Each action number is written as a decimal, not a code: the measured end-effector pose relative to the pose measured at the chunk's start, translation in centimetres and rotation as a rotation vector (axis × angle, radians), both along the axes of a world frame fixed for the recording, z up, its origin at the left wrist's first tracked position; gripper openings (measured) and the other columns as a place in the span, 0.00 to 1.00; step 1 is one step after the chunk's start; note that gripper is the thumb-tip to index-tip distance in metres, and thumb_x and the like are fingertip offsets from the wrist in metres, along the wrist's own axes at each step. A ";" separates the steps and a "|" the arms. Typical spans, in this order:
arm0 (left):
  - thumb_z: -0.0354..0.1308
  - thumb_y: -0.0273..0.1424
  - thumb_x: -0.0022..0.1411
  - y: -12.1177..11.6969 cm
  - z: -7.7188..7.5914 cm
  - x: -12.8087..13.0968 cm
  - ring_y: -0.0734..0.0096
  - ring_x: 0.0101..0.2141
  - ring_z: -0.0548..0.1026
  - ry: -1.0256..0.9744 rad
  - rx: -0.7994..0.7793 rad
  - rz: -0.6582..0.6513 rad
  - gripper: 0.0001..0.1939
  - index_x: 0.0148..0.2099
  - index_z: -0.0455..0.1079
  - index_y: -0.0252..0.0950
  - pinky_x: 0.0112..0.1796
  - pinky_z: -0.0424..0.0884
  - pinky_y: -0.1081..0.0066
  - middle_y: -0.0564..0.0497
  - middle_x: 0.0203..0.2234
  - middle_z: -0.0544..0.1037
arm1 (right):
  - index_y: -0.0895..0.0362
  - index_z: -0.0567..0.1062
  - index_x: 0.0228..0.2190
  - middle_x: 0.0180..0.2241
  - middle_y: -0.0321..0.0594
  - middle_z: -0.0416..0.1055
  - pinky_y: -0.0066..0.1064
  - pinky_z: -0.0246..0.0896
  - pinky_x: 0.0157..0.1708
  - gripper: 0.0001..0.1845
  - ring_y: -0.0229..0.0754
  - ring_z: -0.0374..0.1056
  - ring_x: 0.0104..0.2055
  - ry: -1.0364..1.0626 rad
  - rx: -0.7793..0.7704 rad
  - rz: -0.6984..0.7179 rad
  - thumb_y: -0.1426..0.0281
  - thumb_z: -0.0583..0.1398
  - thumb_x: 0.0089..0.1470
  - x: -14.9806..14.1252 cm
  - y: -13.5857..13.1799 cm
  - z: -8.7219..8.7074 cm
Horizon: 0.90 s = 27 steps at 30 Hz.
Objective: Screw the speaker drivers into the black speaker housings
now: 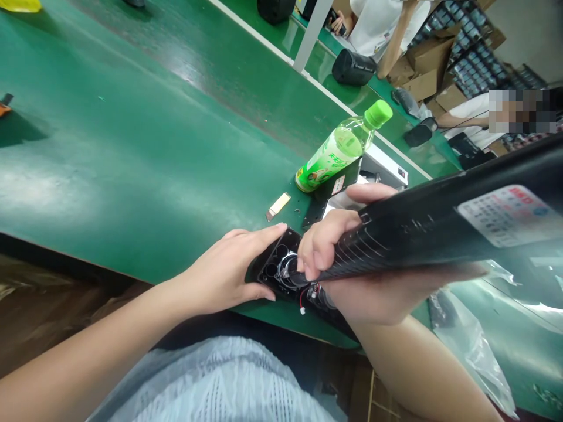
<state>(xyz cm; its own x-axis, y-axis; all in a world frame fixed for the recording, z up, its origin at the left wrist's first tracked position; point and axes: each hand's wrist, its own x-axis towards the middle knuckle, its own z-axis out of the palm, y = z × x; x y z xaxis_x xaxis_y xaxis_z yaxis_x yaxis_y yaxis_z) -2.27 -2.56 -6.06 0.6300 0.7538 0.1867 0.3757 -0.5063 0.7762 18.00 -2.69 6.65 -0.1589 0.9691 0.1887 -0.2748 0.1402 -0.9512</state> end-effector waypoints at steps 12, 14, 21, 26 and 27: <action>0.78 0.48 0.62 0.2 0.0 0.1 0.45 0.68 0.76 -0.007 -0.012 -0.011 0.60 0.84 0.46 0.52 0.66 0.68 0.47 0.42 0.76 0.68 | 0.42 0.82 0.46 0.20 0.28 0.78 0.39 0.69 0.21 0.33 0.44 0.68 0.16 -0.057 0.062 -0.025 0.30 0.60 0.58 -0.5 0.2 -0.6; 0.78 0.47 0.62 0.2 0.0 0.1 0.45 0.68 0.76 -0.012 -0.007 -0.010 0.60 0.84 0.45 0.53 0.66 0.69 0.47 0.42 0.76 0.69 | 0.41 0.83 0.46 0.20 0.28 0.78 0.39 0.69 0.21 0.33 0.45 0.68 0.16 -0.072 0.071 -0.025 0.30 0.60 0.59 -0.4 0.2 -0.7; 0.79 0.46 0.60 0.2 -0.1 0.1 0.46 0.66 0.77 -0.022 -0.022 -0.004 0.62 0.84 0.45 0.55 0.65 0.69 0.47 0.44 0.73 0.73 | 0.41 0.82 0.48 0.21 0.28 0.76 0.39 0.68 0.22 0.33 0.44 0.68 0.17 -0.042 0.055 0.003 0.30 0.60 0.59 0.0 0.3 -1.5; 0.80 0.45 0.59 0.1 -0.1 0.2 0.46 0.66 0.77 -0.021 -0.019 -0.007 0.62 0.83 0.45 0.54 0.65 0.69 0.46 0.44 0.73 0.73 | 0.44 0.83 0.48 0.21 0.30 0.77 0.38 0.67 0.21 0.35 0.44 0.68 0.16 -0.023 0.073 -0.002 0.31 0.60 0.59 0.1 0.2 -1.7; 0.80 0.45 0.59 0.1 -0.1 0.2 0.46 0.67 0.77 -0.023 -0.018 -0.005 0.62 0.83 0.46 0.53 0.65 0.69 0.47 0.44 0.73 0.73 | 0.44 0.83 0.48 0.21 0.30 0.77 0.38 0.67 0.21 0.35 0.44 0.68 0.16 -0.020 0.077 -0.004 0.31 0.61 0.59 0.1 0.2 -1.7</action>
